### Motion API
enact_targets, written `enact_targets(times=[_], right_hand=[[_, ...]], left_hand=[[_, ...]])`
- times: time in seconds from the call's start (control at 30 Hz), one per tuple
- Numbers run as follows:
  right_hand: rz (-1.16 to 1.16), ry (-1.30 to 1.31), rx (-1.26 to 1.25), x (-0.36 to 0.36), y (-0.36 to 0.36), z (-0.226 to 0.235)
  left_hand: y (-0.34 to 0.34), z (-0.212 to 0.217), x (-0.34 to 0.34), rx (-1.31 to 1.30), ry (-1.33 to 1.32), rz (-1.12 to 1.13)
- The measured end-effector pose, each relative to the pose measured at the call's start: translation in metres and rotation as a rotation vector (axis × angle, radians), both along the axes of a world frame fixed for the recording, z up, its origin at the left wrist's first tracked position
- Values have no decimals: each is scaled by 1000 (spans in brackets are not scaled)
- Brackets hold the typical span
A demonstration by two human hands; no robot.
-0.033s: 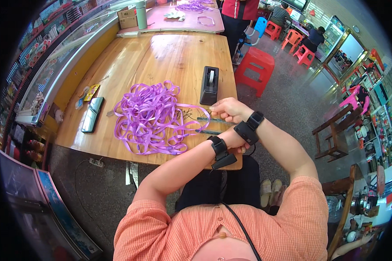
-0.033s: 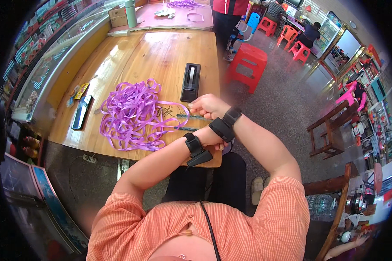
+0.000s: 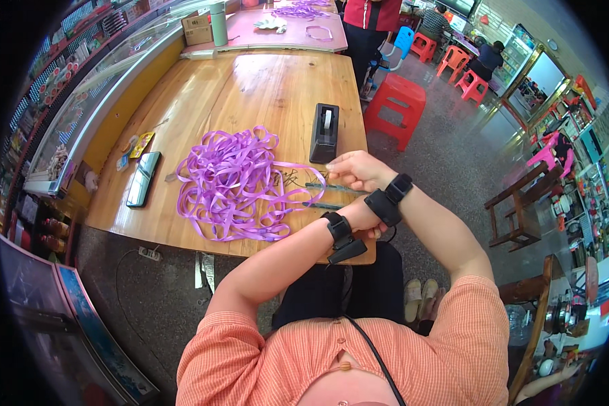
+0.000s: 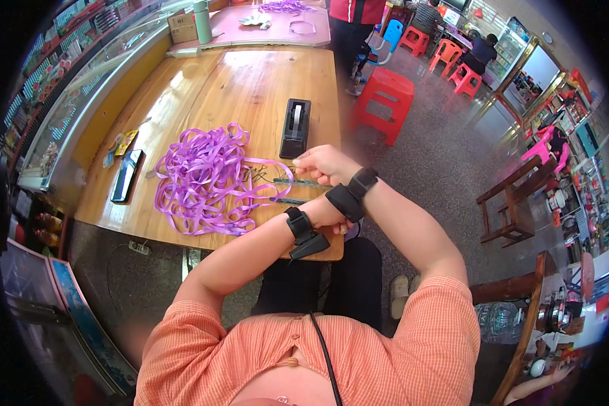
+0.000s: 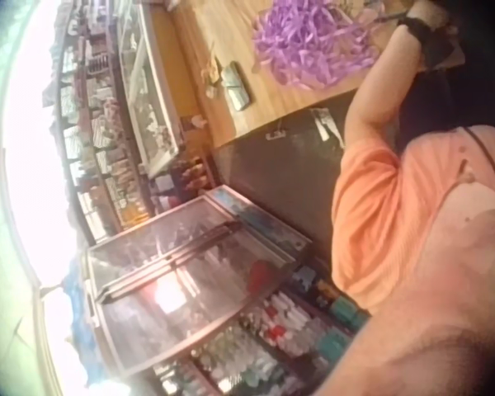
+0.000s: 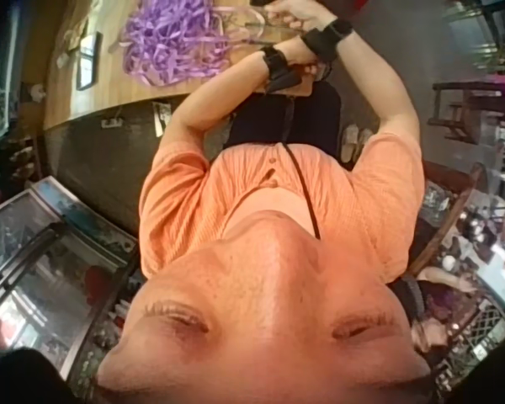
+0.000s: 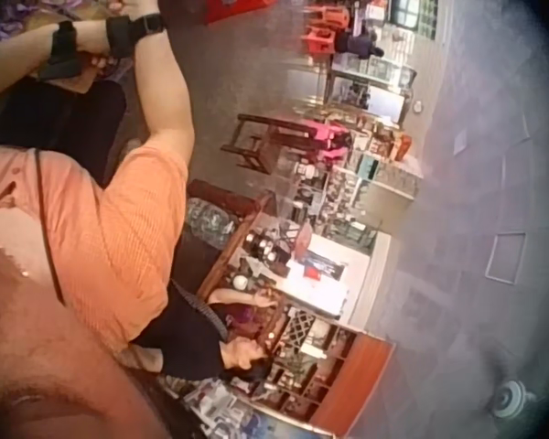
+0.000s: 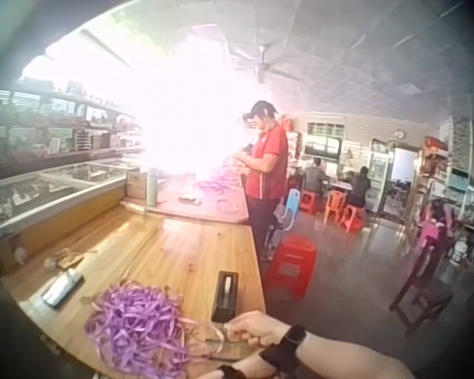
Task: Measuring, cutting, and folding purple ribbons at a factory workbench.
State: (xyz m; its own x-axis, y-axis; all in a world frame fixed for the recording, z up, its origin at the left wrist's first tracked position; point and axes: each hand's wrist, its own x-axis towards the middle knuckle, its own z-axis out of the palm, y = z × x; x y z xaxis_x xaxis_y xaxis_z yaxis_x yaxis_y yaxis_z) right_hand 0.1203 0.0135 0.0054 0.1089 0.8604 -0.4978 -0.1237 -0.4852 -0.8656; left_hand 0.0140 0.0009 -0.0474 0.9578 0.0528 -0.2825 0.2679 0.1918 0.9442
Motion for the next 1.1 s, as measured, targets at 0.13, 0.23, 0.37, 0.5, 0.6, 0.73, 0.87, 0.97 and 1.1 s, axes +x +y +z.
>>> enact_targets(times=[0.13,0.23,0.37,0.5,0.6,0.73,0.87,0.97,1.1], right_hand=[[-34,-21,159,14,-42,22],[72,-209,182,40,-81,32],[243,-570,118,62,-116,31],[344,-728,164,79,-123,16],[401,-797,124,81,-118,15],[479,-923,147,83,-114,14],[492,-999,180,82,-111,17],[466,-1007,215,84,-110,12],[453,-1057,179,74,-110,23]], left_hand=[[3,13,-5,168,114,-21],[3,18,-9,107,127,-20],[5,20,-8,99,137,-34],[4,25,-8,71,130,-32],[5,27,-9,76,169,-20],[5,27,-9,69,177,-32],[3,28,-9,101,176,-16],[1,31,-8,118,180,-20],[2,30,-9,151,182,-30]])
